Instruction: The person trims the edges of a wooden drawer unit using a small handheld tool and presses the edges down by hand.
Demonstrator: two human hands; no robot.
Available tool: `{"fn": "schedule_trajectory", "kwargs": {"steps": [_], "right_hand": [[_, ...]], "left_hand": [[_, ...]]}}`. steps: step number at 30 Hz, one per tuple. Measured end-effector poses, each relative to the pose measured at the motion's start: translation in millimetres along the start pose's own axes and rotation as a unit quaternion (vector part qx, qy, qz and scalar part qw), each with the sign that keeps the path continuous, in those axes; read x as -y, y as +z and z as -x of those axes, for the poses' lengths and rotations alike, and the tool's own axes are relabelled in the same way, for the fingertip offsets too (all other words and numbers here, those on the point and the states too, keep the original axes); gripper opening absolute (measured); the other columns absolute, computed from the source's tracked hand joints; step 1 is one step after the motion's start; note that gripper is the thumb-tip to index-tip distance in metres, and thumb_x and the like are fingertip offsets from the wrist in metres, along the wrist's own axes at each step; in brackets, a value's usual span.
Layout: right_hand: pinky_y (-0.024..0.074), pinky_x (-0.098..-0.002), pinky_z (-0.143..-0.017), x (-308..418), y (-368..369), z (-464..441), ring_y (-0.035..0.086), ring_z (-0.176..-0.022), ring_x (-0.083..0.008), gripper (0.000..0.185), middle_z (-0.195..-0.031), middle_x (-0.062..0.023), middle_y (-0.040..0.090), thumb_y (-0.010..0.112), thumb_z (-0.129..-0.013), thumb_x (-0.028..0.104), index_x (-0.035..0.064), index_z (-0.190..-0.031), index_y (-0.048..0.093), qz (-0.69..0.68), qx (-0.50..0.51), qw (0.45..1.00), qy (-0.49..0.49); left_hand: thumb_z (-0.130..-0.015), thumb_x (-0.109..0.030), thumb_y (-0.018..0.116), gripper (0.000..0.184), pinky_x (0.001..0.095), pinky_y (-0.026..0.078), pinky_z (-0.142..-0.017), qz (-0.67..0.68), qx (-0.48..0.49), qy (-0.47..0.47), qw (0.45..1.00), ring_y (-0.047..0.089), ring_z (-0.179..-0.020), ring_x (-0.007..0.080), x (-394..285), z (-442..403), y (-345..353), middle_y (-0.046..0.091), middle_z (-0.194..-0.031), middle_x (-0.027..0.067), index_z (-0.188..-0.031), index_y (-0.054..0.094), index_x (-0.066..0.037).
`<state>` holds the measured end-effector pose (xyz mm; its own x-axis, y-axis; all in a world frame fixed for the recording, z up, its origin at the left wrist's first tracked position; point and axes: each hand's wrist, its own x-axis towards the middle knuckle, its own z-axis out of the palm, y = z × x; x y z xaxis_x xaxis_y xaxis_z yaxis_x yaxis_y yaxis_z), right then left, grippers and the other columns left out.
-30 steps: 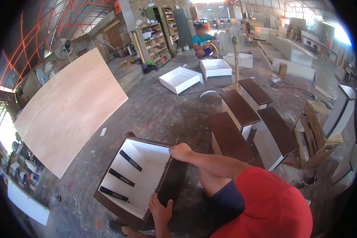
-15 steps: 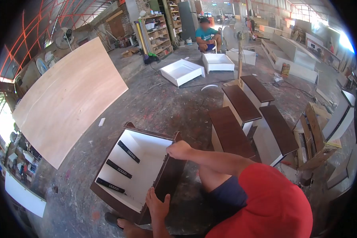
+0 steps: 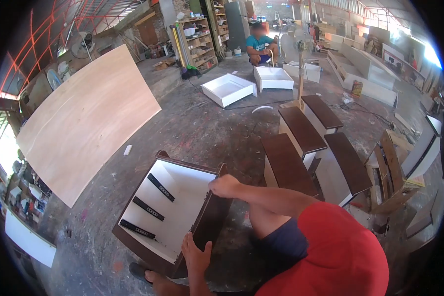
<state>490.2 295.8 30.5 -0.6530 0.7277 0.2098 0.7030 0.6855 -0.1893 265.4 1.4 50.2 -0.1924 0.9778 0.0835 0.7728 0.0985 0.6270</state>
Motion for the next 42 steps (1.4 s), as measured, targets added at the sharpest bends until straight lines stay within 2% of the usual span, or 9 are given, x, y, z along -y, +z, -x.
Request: {"fn": "schedule_trajectory", "kwargs": {"steps": [6,9,13,16,32,34,36,37,42], "right_hand": [[0.0647,-0.0514,-0.076,-14,5,-12,0.079,-0.088,-0.037,0.017,-0.097,-0.0151,0.079,0.061,-0.097,0.02,0.0113,-0.099,0.075,0.059,-0.048,0.995,0.071],[0.0646,-0.052,-0.075,12,-5,7,0.08,-0.087,-0.0379,0.016,-0.095,-0.0161,0.079,0.061,-0.096,0.018,0.0099,-0.098,0.075,-0.011,-0.033,0.999,-0.027],[0.0648,-0.0524,-0.076,-3,-22,-6,0.08,-0.089,-0.0385,0.015,-0.093,-0.0167,0.079,0.061,-0.096,0.017,0.0086,-0.099,0.074,0.036,-0.028,0.996,0.076],[0.0648,-0.0528,-0.076,12,-27,0,0.08,-0.089,-0.0387,0.015,-0.091,-0.0175,0.078,0.062,-0.096,0.019,0.0086,-0.096,0.073,0.017,0.065,0.997,0.038],[0.0644,-0.0504,-0.075,-4,-16,0,0.08,-0.086,-0.036,0.017,-0.094,-0.0129,0.08,0.063,-0.096,0.023,0.0099,-0.096,0.074,0.045,-0.014,0.998,0.044],[0.0644,-0.0499,-0.075,0,-6,-3,0.08,-0.087,-0.0367,0.018,-0.096,-0.0146,0.08,0.062,-0.097,0.022,0.0095,-0.094,0.074,-0.071,0.023,0.996,0.055],[0.0646,-0.0499,-0.078,20,-24,13,0.08,-0.088,-0.0372,0.019,-0.098,-0.0156,0.08,0.061,-0.097,0.021,0.0084,-0.094,0.075,-0.021,-0.025,0.999,-0.02],[0.0644,-0.0512,-0.081,23,-49,9,0.08,-0.092,-0.0385,0.02,-0.1,-0.017,0.08,0.06,-0.099,0.021,0.0082,-0.095,0.075,0.001,0.069,0.995,0.068],[0.0638,-0.0533,-0.079,13,-18,2,0.079,-0.091,-0.0383,0.019,-0.098,-0.0177,0.079,0.062,-0.098,0.022,0.0107,-0.099,0.076,0.003,-0.006,0.999,0.048]], "left_hand": [[-0.093,-0.037,0.085,0.09,0.0594,0.03,-0.13,-0.005,0.0,-0.002,1.0,0.04,-0.153,0.0489,-1,2,2,0.045,-0.164,0.0302,-0.161,0.042,0.005],[-0.094,-0.037,0.084,0.09,0.0593,0.03,-0.13,-0.011,0.005,-0.007,1.0,0.041,-0.153,0.0488,1,-2,-1,0.045,-0.164,0.03,-0.161,0.042,0.005],[-0.094,-0.037,0.084,0.09,0.0591,0.03,-0.13,0.016,-0.011,0.007,1.0,0.041,-0.154,0.0487,3,1,4,0.045,-0.163,0.03,-0.161,0.042,0.005],[-0.093,-0.037,0.084,0.09,0.0594,0.031,-0.129,0.003,-0.006,-0.004,1.0,0.041,-0.153,0.0491,2,2,3,0.047,-0.162,0.0302,-0.161,0.042,0.005],[-0.094,-0.038,0.084,0.091,0.0587,0.03,-0.13,-0.004,-0.002,0.017,1.0,0.04,-0.154,0.0487,7,0,2,0.045,-0.164,0.0303,-0.161,0.04,0.006],[-0.094,-0.038,0.084,0.091,0.0589,0.03,-0.13,-0.004,-0.001,0.013,1.0,0.04,-0.154,0.0486,9,0,4,0.045,-0.163,0.0302,-0.161,0.041,0.006],[-0.094,-0.038,0.084,0.091,0.0591,0.03,-0.13,0.001,-0.005,0.008,1.0,0.04,-0.153,0.0485,6,-2,4,0.046,-0.163,0.0301,-0.161,0.041,0.006],[-0.093,-0.038,0.084,0.091,0.0592,0.03,-0.13,0.003,-0.003,0.005,1.0,0.04,-0.153,0.0485,4,0,4,0.046,-0.162,0.0301,-0.161,0.041,0.006],[-0.093,-0.037,0.084,0.091,0.0591,0.03,-0.13,-0.006,0.002,0.002,1.0,0.039,-0.154,0.0482,5,-2,1,0.045,-0.163,0.03,-0.161,0.041,0.005]]}}
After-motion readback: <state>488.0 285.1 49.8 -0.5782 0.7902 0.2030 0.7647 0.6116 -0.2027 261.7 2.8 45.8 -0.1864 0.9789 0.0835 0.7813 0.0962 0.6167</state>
